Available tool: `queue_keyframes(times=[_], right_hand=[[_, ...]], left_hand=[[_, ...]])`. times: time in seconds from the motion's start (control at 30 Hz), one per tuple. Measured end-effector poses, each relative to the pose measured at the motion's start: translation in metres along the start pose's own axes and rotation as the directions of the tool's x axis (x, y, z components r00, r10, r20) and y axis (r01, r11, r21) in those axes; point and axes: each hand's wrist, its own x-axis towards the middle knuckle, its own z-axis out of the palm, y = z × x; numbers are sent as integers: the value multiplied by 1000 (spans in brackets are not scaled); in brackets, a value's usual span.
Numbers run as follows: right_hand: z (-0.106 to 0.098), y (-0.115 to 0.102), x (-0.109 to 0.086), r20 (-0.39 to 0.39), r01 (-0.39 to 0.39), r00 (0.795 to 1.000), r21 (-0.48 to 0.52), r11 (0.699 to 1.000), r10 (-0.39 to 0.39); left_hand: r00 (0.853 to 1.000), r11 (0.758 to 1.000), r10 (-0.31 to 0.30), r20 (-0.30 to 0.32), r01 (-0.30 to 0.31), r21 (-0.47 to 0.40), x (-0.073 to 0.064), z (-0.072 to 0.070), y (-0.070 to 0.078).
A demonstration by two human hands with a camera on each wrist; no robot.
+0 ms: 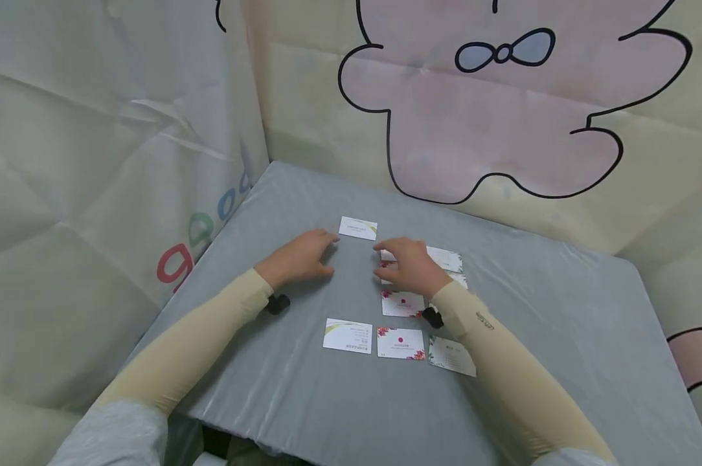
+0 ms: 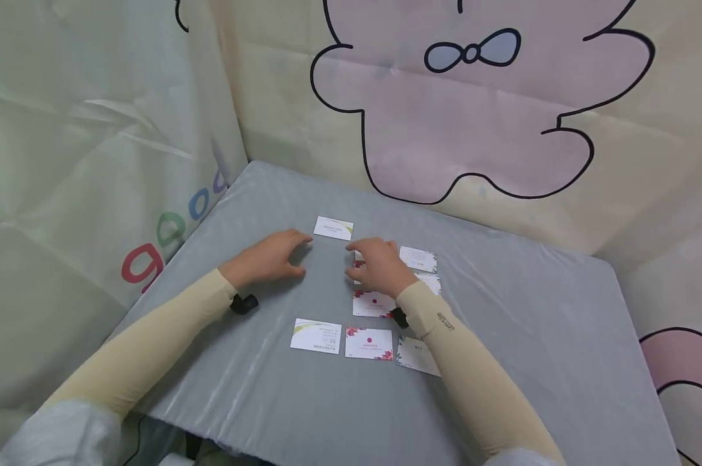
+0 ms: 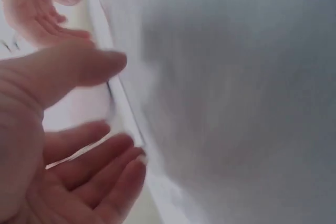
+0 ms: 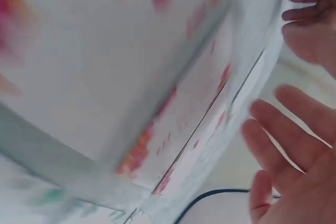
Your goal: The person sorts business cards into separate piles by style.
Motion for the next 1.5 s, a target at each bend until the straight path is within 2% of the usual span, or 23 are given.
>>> queue_keyframes(times=[0.1, 0.2, 0.33, 0.43, 0.67, 0.97, 1.17, 1.33, 1.5], right_hand=[[6, -17, -25, 6, 87, 996, -57, 995, -87], [16, -32, -47, 23, 148, 989, -73, 986, -147], [29, -48, -67, 35, 196, 980, -100, 975, -194], [35, -55, -75, 35, 220, 976, -129, 967, -217], [41, -57, -85, 24, 205, 979, -149, 967, -204], [42, -55, -94, -5, 199, 979, -155, 968, -202], [42, -55, -102, -41, 190, 979, -167, 968, -199], [45, -56, -112, -53, 199, 976, -172, 965, -211], [45, -59, -119, -60, 205, 974, -165, 965, -217]], left_hand=[[996, 997, 81, 41, -81, -3, -30, 1, 17], [989, 992, 123, 85, -121, -33, -53, 6, 31], [983, 988, 153, 103, -150, -37, -72, 16, 43], [985, 990, 138, 105, -138, -12, -81, 22, 48], [992, 996, 92, 86, -94, 11, -87, 29, 54], [990, 990, 136, 50, -137, 29, -92, 34, 56], [987, 988, 149, 62, -151, 36, -98, 31, 65], [981, 980, 182, 66, -186, 63, -104, 31, 73], [981, 979, 193, 35, -195, 59, -109, 32, 77]])
